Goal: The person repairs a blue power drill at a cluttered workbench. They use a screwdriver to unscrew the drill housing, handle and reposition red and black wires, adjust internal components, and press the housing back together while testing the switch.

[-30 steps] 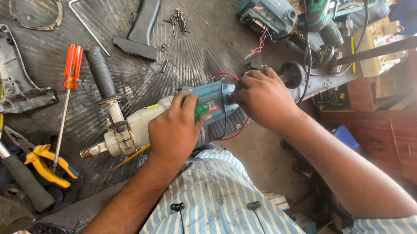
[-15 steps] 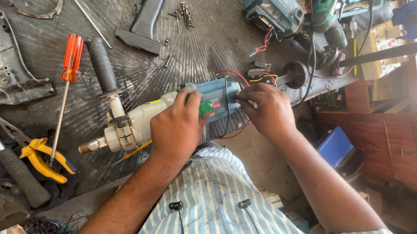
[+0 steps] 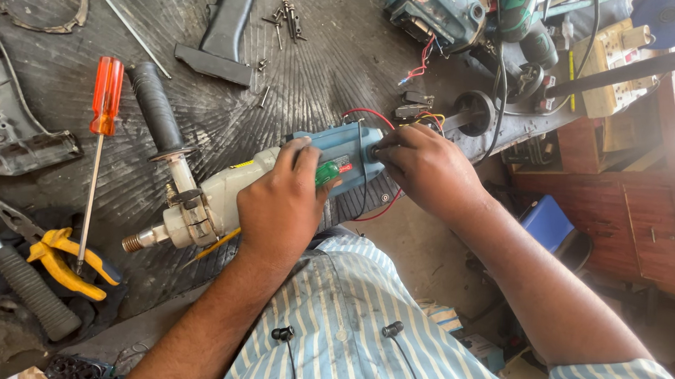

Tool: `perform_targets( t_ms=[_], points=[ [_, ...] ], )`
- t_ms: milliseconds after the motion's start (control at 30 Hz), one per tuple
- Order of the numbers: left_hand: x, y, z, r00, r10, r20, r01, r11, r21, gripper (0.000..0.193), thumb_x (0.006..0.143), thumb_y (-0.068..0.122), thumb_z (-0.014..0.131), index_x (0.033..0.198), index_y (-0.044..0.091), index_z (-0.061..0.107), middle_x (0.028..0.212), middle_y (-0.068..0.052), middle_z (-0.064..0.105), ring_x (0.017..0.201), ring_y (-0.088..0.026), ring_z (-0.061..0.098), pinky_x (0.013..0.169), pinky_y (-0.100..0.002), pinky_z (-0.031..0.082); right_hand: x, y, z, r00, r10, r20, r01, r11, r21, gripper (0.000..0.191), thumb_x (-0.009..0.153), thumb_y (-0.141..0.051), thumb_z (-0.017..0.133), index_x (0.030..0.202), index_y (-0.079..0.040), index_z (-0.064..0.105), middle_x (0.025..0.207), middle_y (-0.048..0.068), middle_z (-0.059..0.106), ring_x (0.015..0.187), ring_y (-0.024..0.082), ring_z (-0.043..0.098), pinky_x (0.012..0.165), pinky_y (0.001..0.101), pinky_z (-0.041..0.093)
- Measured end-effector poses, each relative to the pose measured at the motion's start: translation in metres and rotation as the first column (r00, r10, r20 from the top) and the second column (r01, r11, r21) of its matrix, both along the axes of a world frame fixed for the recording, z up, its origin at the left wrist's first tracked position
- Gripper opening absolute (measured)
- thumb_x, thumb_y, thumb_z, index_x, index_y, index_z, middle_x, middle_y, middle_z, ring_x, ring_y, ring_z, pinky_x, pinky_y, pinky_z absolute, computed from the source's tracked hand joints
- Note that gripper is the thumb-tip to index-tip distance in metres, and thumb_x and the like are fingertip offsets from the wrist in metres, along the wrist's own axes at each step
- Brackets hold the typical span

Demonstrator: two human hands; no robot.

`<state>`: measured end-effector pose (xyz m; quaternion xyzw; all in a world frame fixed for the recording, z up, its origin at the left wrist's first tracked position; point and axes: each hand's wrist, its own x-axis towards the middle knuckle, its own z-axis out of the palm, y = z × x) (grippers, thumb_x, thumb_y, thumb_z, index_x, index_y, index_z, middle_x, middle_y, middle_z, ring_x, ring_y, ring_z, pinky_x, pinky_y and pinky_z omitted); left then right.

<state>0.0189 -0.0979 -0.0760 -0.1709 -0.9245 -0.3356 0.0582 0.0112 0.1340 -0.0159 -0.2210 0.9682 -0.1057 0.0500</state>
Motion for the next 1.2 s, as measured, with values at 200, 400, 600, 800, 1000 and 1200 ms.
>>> perform_targets(
  t_ms=[200,400,600,800,1000,1200],
  points=[
    [0.0,-0.001,0.001,1.0,-0.004,0.021,0.004,1.0,-0.008,0.052,0.081,0.04,0.082,0.117,0.006,0.065,0.127,-0.008,0.07,0.08,-0.024,0.076,0.06,-0.036,0.058,-0.003,0.001,-0.004,0.999,-0.024,0.031,0.025,0.999,-0.048,0.02,0.08,-0.009,0.076,0.1,-0.008,0.078,0.106,0.007,0.071,0.102,0.026,0.068,0.089,0.0393,0.055],
    [0.001,0.0,-0.001,1.0,0.0,-0.003,0.0,1.0,-0.004,0.052,0.08,0.04,0.082,0.117,0.007,0.065,0.127,-0.008,0.069,0.081,-0.024,0.076,0.061,-0.037,0.059,-0.003,0.002,-0.007,0.996,-0.078,0.045,0.079,0.997,-0.022,0.023,0.08,-0.01,0.076,0.103,-0.009,0.08,0.099,0.009,0.07,0.095,0.029,0.068,0.083,0.0415,0.054],
    [0.001,0.0,-0.001,1.0,0.002,0.013,-0.002,1.0,-0.003,0.052,0.08,0.04,0.083,0.117,0.007,0.065,0.126,-0.007,0.07,0.082,-0.025,0.076,0.062,-0.038,0.058,-0.002,0.006,-0.018,0.986,-0.16,0.052,0.163,0.985,-0.053,0.013,0.086,-0.015,0.078,0.097,-0.008,0.08,0.091,0.011,0.066,0.086,0.031,0.068,0.077,0.0423,0.053],
    [0.003,0.001,-0.001,0.999,0.021,-0.037,-0.02,1.0,0.01,0.052,0.08,0.041,0.082,0.116,0.009,0.065,0.125,-0.006,0.069,0.088,-0.025,0.076,0.064,-0.038,0.059,0.006,0.005,-0.026,0.956,-0.276,0.099,0.292,0.932,-0.214,0.016,0.085,-0.017,0.083,0.097,-0.007,0.08,0.093,0.009,0.067,0.086,0.028,0.069,0.075,0.0402,0.054],
    [0.005,-0.002,-0.006,0.999,0.018,0.034,-0.017,0.999,-0.03,0.044,0.081,0.031,0.083,0.115,0.01,0.065,0.127,-0.008,0.069,0.081,-0.029,0.074,0.062,-0.041,0.058,0.014,0.01,-0.032,0.937,-0.327,0.125,0.35,0.896,-0.274,0.021,0.086,-0.017,0.082,0.106,-0.011,0.08,0.106,0.008,0.07,0.091,0.026,0.07,0.078,0.0375,0.056],
    [0.012,0.012,-0.013,0.998,0.02,-0.052,-0.026,0.993,-0.118,0.039,0.088,0.034,0.083,0.119,0.016,0.069,0.121,-0.001,0.073,0.094,-0.027,0.073,0.071,-0.039,0.056,0.006,0.044,-0.04,0.99,-0.088,0.108,0.116,0.95,-0.291,0.04,0.077,0.001,0.071,0.111,-0.017,0.08,0.111,0.007,0.067,0.108,0.026,0.066,0.093,0.0378,0.055]
  ],
)
